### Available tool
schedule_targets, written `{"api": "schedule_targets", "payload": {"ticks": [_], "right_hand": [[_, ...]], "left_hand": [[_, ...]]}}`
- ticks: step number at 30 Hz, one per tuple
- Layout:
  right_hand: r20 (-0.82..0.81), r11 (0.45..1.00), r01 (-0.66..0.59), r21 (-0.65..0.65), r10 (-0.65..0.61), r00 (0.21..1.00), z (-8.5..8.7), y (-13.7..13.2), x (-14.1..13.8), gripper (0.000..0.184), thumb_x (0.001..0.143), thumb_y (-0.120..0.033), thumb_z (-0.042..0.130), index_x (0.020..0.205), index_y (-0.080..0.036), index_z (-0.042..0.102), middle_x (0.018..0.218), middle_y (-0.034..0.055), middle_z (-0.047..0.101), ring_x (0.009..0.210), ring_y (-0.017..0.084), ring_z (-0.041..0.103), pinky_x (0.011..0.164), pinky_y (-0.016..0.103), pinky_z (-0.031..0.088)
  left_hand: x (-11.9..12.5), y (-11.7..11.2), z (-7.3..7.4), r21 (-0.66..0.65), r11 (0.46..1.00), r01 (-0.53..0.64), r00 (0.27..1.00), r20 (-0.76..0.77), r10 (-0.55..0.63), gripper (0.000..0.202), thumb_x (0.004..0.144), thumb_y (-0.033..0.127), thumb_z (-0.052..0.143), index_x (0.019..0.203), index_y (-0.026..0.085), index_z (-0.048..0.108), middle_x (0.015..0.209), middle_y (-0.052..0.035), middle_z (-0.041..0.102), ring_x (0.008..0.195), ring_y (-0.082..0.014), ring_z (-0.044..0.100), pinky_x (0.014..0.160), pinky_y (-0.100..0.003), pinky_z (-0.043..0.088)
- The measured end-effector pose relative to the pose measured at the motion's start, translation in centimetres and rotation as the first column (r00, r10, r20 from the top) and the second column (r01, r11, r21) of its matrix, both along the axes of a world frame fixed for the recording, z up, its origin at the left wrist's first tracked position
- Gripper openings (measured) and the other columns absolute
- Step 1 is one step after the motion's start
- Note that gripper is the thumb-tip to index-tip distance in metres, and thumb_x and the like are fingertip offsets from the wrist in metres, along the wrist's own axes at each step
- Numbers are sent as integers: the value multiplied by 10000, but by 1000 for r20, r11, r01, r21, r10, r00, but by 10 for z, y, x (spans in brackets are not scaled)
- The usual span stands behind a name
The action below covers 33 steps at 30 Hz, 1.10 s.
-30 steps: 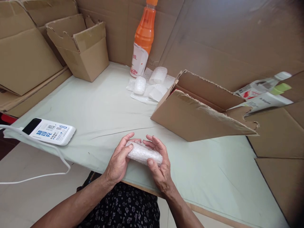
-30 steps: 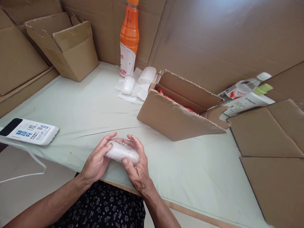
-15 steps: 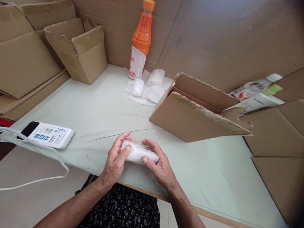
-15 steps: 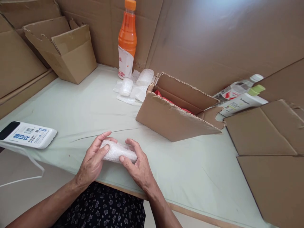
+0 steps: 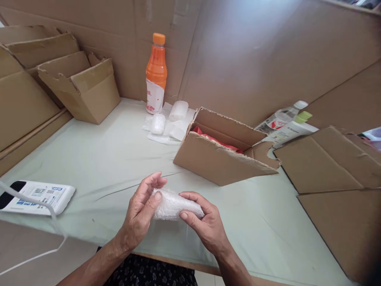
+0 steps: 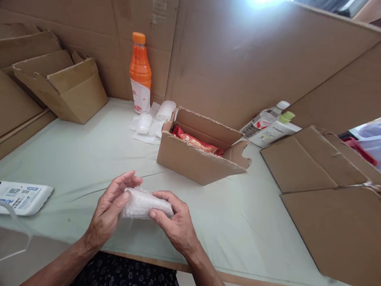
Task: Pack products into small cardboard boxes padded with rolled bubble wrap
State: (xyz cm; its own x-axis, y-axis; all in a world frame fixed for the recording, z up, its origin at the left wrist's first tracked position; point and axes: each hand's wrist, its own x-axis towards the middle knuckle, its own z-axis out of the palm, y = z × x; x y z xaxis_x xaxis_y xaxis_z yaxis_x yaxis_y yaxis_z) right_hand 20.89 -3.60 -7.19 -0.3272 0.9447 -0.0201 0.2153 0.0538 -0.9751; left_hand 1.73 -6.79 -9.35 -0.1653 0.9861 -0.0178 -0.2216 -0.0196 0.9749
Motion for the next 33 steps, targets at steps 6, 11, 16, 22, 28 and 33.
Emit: {"api": "schedule_targets", "payload": {"ticks": [6,11,16,22,28,33], "right_hand": [[44,873,259,413,-303,952,56,17,53,244,823,-353,786,1052,-268,769,1045,56,764,915,230,711,741,299,572],[-172,518,620,590,-669,723,96,44,103,329,749,-446,843,1001,-241,787,774,28,692,611,168,570,519,292,439],[-4,527,606,596,-753,658,119,72,126,337,726,-455,842,972,-232,782,786,26,689,621,160,565,561,310,445],[334,763,283,581,-540,772,127,104,112,280,773,-457,749,940,-232,765,787,4,715,645,160,615,550,262,453],[797,951,-218,221,-47,602,128,139,75,218,920,-412,589,989,-249,716,819,-6,732,666,174,630,567,264,412],[983,895,-427,-130,171,60,134,154,53,230,971,-281,510,870,-227,709,716,29,712,691,216,649,569,287,329]], "left_hand": [[15,54,45,327,943,-58,943,-293,159,384,1028,300,459,1404,276,535,1422,-62,587,1297,-215,553,1104,-392,444],[39,113,73,655,742,142,597,-655,463,433,904,63,538,1331,136,558,1415,-149,568,1418,-292,436,1176,-487,380],[43,129,66,674,680,287,447,-722,527,318,817,-52,545,1031,160,646,984,-58,697,1210,-286,584,1087,-496,462],[36,106,55,653,695,301,468,-736,488,318,783,-80,561,958,178,627,961,-50,684,1178,-287,599,1083,-537,463],[38,107,56,642,712,284,513,-729,454,333,773,-91,567,973,167,631,982,-59,687,1180,-286,590,1071,-530,472],[37,107,54,642,714,280,541,-720,435,345,769,-84,563,974,184,630,994,-53,690,1176,-279,590,1069,-517,471]]}}
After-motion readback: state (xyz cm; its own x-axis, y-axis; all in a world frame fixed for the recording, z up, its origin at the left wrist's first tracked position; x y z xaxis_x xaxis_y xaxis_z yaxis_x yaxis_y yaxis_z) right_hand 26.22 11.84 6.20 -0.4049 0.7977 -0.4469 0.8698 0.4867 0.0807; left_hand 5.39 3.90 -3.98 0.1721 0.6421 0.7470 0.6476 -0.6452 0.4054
